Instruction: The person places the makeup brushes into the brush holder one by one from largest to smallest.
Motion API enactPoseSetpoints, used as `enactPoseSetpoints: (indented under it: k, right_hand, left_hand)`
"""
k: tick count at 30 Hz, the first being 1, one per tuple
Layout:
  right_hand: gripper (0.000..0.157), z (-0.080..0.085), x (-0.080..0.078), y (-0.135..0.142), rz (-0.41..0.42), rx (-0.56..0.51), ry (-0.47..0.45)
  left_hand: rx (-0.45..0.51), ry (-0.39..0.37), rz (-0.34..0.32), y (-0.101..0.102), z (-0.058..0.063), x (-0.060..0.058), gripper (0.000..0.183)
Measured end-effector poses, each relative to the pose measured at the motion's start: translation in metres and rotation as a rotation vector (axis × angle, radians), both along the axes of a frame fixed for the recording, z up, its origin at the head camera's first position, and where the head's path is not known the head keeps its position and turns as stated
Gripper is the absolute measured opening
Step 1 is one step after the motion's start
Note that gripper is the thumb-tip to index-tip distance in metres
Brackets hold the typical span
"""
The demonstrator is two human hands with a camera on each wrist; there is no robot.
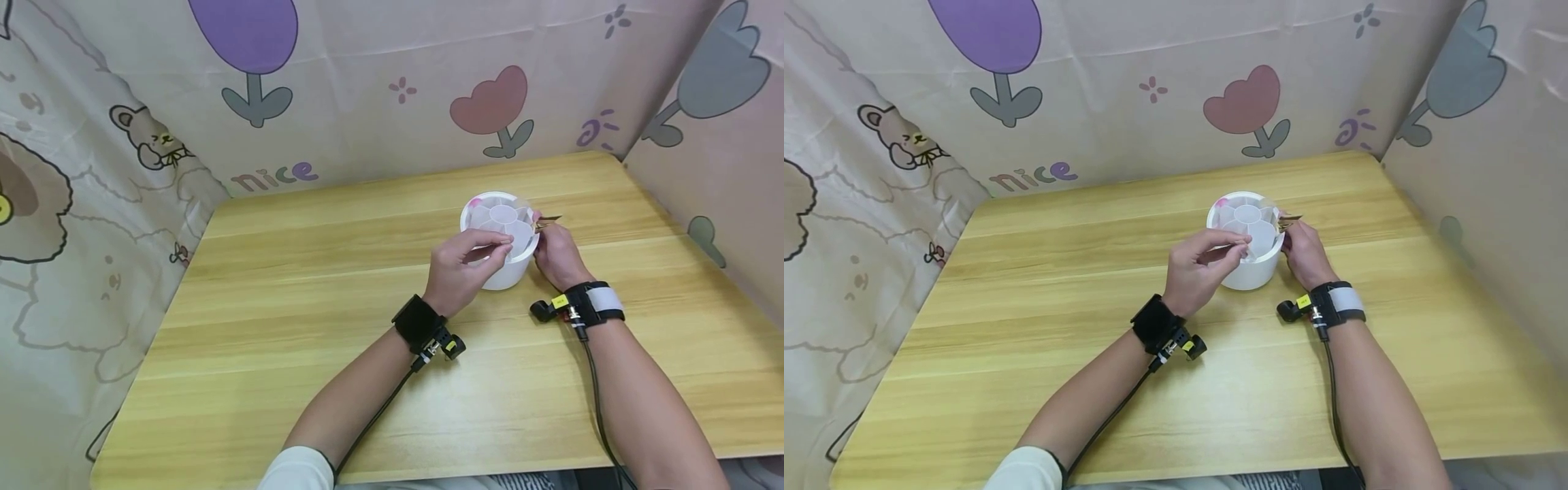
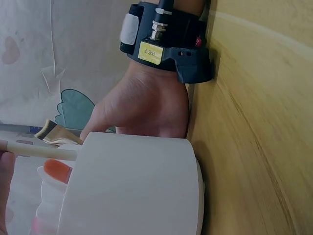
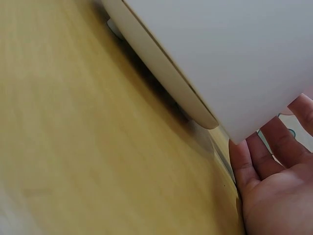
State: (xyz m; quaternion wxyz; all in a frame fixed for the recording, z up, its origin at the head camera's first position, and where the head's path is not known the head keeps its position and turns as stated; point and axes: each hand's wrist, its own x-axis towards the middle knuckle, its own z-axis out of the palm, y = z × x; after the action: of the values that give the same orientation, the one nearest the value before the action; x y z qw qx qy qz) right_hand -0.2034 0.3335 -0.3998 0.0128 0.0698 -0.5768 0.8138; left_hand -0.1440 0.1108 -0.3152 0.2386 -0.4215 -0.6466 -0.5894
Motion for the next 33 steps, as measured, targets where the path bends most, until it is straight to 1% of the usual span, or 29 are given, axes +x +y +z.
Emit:
enactPoseSetpoints:
  k: [5, 8, 11, 18, 23, 27, 33]
  right_hand:
    - [0.035, 0.0014, -0.0005, -0.0023, 0.005, -0.017, -0.006]
    - [0.037, 0.0022, -0.0008, -0.0028, 0.011, -0.001, -0.006]
    - [0.037, 0.0025, -0.0013, -0.0024, 0.014, 0.014, -0.006]
    - [0.036, 0.001, -0.0022, -0.0009, -0.036, 0.06, -0.008]
    - [0.036, 0.0, -0.0022, -0.0004, -0.036, 0.037, -0.008]
    - [0.036, -0.0005, -0.002, -0.0003, -0.03, 0.029, -0.003]
    - [0.033, -0.0001, -0.001, -0.0006, -0.011, 0.009, 0.014]
  left_hand:
    - [-0.032, 0.055, 0.034, 0.0004, -0.0005, -0.0013, 0.01]
    - [-0.055, 0.072, 0.045, 0.0004, -0.002, -0.0019, 0.01]
    - [-0.069, 0.069, 0.048, 0.0002, -0.0035, -0.0021, 0.011]
    - [-0.095, 0.05, 0.058, 0.0003, -0.0039, -0.0014, 0.012]
    - [-0.107, 0.046, 0.07, 0.0012, -0.0035, -0.0007, 0.012]
    - [-0.119, 0.041, 0.076, 0.0028, -0.0075, -0.0031, 0.011]
    - [-0.136, 0.052, 0.078, 0.0026, -0.0057, -0.0022, 0.011]
